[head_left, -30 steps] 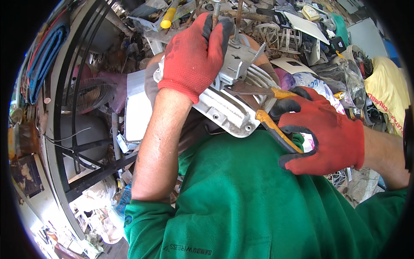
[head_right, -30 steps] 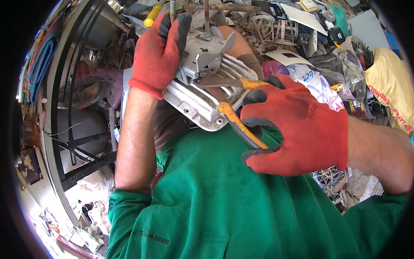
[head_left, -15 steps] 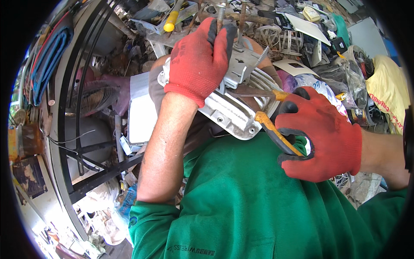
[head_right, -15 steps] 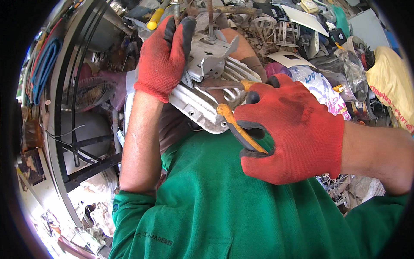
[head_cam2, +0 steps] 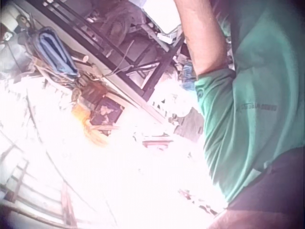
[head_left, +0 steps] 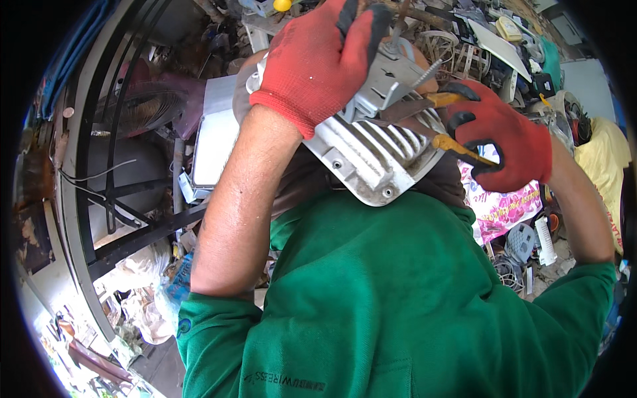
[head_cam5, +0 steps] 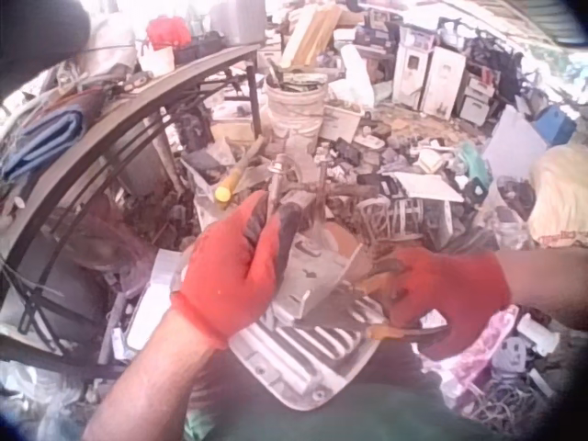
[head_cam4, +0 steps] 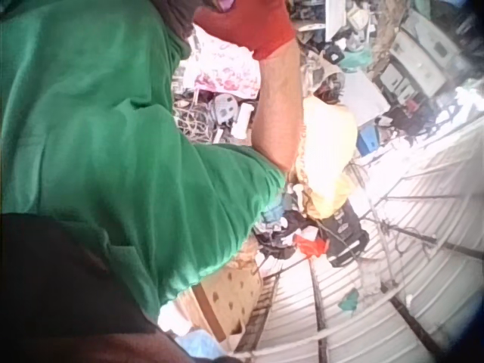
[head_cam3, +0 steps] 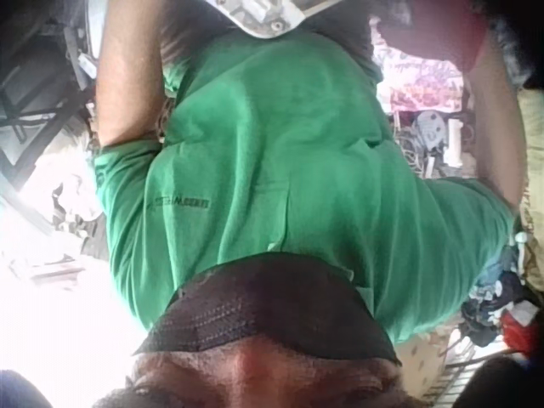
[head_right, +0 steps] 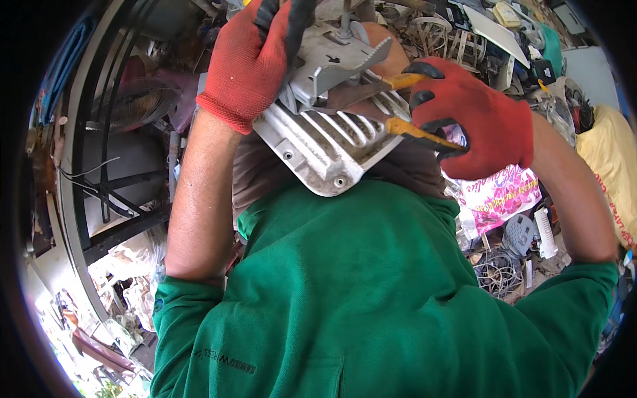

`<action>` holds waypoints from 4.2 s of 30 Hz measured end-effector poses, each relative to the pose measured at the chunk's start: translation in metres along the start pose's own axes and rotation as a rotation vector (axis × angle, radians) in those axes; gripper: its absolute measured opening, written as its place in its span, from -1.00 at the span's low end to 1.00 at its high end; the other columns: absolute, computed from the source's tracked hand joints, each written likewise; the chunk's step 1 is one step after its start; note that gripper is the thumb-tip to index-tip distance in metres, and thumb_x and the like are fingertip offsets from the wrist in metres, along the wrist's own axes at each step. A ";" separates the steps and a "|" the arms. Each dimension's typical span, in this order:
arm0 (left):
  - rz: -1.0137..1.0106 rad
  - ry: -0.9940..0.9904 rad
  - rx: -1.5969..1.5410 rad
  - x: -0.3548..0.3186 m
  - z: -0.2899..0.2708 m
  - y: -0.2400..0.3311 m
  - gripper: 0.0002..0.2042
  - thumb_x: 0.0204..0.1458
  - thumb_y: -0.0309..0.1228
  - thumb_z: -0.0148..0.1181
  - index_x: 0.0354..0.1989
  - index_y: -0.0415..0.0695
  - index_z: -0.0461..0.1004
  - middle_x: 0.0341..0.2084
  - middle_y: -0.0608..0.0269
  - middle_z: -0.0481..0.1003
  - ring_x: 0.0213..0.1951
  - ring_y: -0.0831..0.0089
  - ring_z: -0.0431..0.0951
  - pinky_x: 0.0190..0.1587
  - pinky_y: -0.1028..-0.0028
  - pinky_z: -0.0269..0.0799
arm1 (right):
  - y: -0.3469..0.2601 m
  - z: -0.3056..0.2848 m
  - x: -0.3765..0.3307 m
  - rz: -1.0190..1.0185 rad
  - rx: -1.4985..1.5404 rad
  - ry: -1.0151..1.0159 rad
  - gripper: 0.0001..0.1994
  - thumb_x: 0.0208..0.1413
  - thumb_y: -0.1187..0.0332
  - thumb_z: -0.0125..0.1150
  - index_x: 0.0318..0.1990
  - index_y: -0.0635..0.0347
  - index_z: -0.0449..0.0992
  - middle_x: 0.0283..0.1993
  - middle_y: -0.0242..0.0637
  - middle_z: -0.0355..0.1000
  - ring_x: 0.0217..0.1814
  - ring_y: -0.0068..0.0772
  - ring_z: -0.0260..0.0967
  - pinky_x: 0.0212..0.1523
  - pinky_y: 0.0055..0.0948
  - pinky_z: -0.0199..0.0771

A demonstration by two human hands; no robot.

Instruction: The person disassembles a metal housing by removing screws with a screwdriver and prying off a metal plate with pliers while sitting in a cluttered outdoor workspace.

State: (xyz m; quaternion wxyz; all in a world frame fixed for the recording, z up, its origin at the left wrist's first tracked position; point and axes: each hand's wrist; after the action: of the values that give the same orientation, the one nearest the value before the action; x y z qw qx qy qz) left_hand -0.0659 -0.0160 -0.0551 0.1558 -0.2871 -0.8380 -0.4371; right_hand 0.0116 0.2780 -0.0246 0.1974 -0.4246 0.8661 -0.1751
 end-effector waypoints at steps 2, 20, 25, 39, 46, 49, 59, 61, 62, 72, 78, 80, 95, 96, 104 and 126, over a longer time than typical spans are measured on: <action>-0.151 -0.051 -0.128 0.002 -0.004 0.008 -0.78 0.31 -0.39 0.04 0.00 -0.19 0.51 -0.42 -0.14 0.59 -0.28 -0.18 0.60 -0.24 0.12 0.47 | -0.021 -0.002 -0.005 0.050 0.004 0.063 -0.44 -0.32 0.22 0.46 -0.03 0.15 0.55 0.12 -0.04 0.40 0.35 0.23 0.21 0.56 0.07 0.00; 0.004 -0.015 -0.068 0.004 0.014 -0.009 -0.75 0.29 -0.26 0.09 -0.01 -0.13 0.52 -0.54 -0.09 0.57 -0.34 -0.19 0.59 -0.27 0.06 0.50 | -0.122 -0.011 0.026 0.338 0.107 -0.047 -0.45 -0.26 0.06 0.53 -0.14 0.23 0.56 -0.17 -0.07 0.42 0.03 0.05 0.33 0.20 0.04 0.24; 0.019 -0.054 -0.074 0.001 0.005 0.002 -0.78 0.30 -0.29 0.07 -0.03 -0.13 0.52 -0.48 -0.10 0.58 -0.30 -0.18 0.60 -0.24 0.08 0.50 | 0.001 -0.002 0.010 -0.101 -0.179 -0.038 -0.52 -0.38 0.28 0.44 -0.15 0.14 0.55 -0.19 -0.27 0.50 0.18 0.01 0.39 0.52 0.17 0.01; 0.074 0.043 -0.097 0.010 0.018 -0.009 -0.74 0.32 -0.38 0.03 0.05 -0.23 0.52 -0.41 -0.17 0.59 -0.28 -0.17 0.62 -0.22 0.09 0.49 | -0.132 -0.014 0.019 0.420 0.080 0.145 -0.45 -0.21 0.22 0.51 -0.03 0.32 0.54 0.06 0.00 0.47 0.20 0.17 0.34 0.28 0.02 0.35; 0.005 0.044 -0.018 0.006 0.017 -0.004 -0.77 0.28 -0.24 0.12 -0.06 -0.11 0.52 -0.50 -0.07 0.59 -0.30 -0.16 0.62 -0.24 0.08 0.51 | -0.131 -0.027 0.031 0.551 0.278 -0.089 -0.34 -0.14 0.07 0.46 0.07 0.39 0.50 0.02 0.04 0.45 0.23 0.17 0.31 0.31 -0.02 0.34; -0.033 -0.003 -0.005 0.006 0.017 -0.003 -0.77 0.27 -0.24 0.12 -0.07 -0.11 0.53 -0.49 -0.08 0.59 -0.29 -0.16 0.62 -0.24 0.08 0.51 | -0.140 -0.032 0.039 0.586 0.253 -0.135 -0.32 -0.13 0.05 0.45 0.10 0.36 0.49 0.04 0.03 0.44 0.24 0.18 0.30 0.34 -0.02 0.31; -0.038 -0.042 0.015 0.002 0.013 -0.002 -0.74 0.28 -0.27 0.10 -0.02 -0.19 0.52 -0.47 -0.13 0.59 -0.32 -0.17 0.60 -0.24 0.06 0.50 | 0.009 0.005 0.000 0.027 -0.082 0.078 -0.46 -0.35 0.34 0.42 -0.05 0.17 0.52 0.08 -0.08 0.44 0.49 0.34 0.07 0.50 0.19 0.11; -0.212 -0.152 -0.054 0.005 -0.001 0.012 -0.72 0.30 -0.37 0.06 0.07 -0.24 0.51 -0.39 -0.18 0.60 -0.29 -0.17 0.61 -0.23 0.10 0.49 | -0.023 -0.002 0.004 0.030 -0.055 0.047 -0.36 -0.31 0.21 0.49 0.06 0.20 0.54 0.11 -0.07 0.49 0.34 0.11 0.29 0.54 0.10 0.03; -0.178 -0.096 -0.019 0.005 0.000 0.010 -0.74 0.30 -0.37 0.06 0.04 -0.24 0.53 -0.37 -0.19 0.60 -0.27 -0.17 0.62 -0.22 0.09 0.49 | -0.042 -0.002 0.003 0.058 -0.019 0.103 -0.38 -0.26 0.17 0.48 0.05 0.20 0.54 0.06 -0.05 0.49 0.30 0.11 0.32 0.52 0.08 0.06; 0.065 0.061 -0.032 0.011 0.018 -0.007 -0.75 0.32 -0.38 0.03 0.02 -0.20 0.56 -0.27 -0.17 0.62 -0.17 -0.17 0.61 -0.11 0.10 0.50 | -0.129 -0.013 0.035 0.510 0.253 0.080 -0.36 -0.15 0.10 0.49 0.07 0.32 0.54 -0.08 -0.02 0.47 0.08 0.10 0.38 0.17 -0.07 0.39; 0.020 0.015 -0.109 0.007 0.007 -0.001 -0.76 0.31 -0.41 0.02 0.03 -0.21 0.53 -0.32 -0.17 0.61 -0.21 -0.17 0.61 -0.16 0.11 0.49 | -0.025 -0.024 0.023 -0.026 -0.223 -0.085 -0.37 -0.19 0.20 0.47 0.11 0.25 0.52 0.08 -0.02 0.42 0.39 0.21 0.24 0.39 0.04 0.29; -0.032 -0.031 -0.108 0.002 0.009 0.007 -0.79 0.31 -0.42 0.01 -0.02 -0.21 0.51 -0.38 -0.17 0.60 -0.26 -0.17 0.61 -0.23 0.12 0.48 | 0.010 -0.003 0.007 -0.209 -0.290 0.075 -0.38 -0.23 0.23 0.47 0.09 0.23 0.52 0.08 -0.06 0.44 0.36 0.17 0.26 0.46 0.07 0.20; -0.089 -0.084 -0.124 0.011 0.005 0.013 -0.78 0.31 -0.40 0.01 -0.01 -0.19 0.53 -0.38 -0.14 0.59 -0.28 -0.12 0.61 -0.22 0.13 0.47 | -0.093 -0.006 0.021 0.309 0.251 0.050 -0.34 -0.13 0.07 0.43 0.07 0.38 0.51 0.01 -0.01 0.47 0.13 0.07 0.40 0.21 -0.09 0.38; -0.131 -0.112 -0.145 0.010 0.003 0.016 -0.77 0.31 -0.40 0.01 0.01 -0.19 0.53 -0.38 -0.14 0.59 -0.28 -0.11 0.61 -0.22 0.14 0.47 | -0.093 -0.005 0.021 0.303 0.239 0.053 -0.33 -0.13 0.07 0.43 0.10 0.38 0.50 0.03 0.00 0.47 0.14 0.08 0.39 0.23 -0.09 0.37; 0.009 0.007 -0.177 0.006 0.010 0.002 -0.76 0.29 -0.40 0.03 0.05 -0.18 0.50 -0.40 -0.16 0.59 -0.26 -0.16 0.62 -0.19 0.11 0.49 | -0.086 -0.003 -0.001 0.327 0.190 0.014 -0.15 -0.23 0.14 0.57 0.28 0.28 0.37 0.28 0.11 0.33 0.39 0.20 0.22 0.40 -0.01 0.24; 0.030 0.024 -0.164 0.005 0.012 0.000 -0.73 0.28 -0.38 0.05 0.09 -0.16 0.50 -0.36 -0.21 0.60 -0.23 -0.21 0.61 -0.18 0.07 0.50 | -0.089 -0.024 0.015 0.348 0.005 -0.096 -0.30 -0.28 0.19 0.53 0.12 0.19 0.47 0.19 0.01 0.36 0.46 0.23 0.14 0.43 0.01 0.22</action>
State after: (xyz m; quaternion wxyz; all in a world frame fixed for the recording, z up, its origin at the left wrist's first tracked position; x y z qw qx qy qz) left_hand -0.0696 -0.0040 -0.0593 0.1484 -0.3060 -0.7931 -0.5054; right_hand 0.0509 0.2180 0.0349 0.2668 -0.2759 0.9156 -0.1198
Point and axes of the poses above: each hand's wrist, its own x-axis towards the middle knuckle, its own z-axis out of the palm, y = z × x
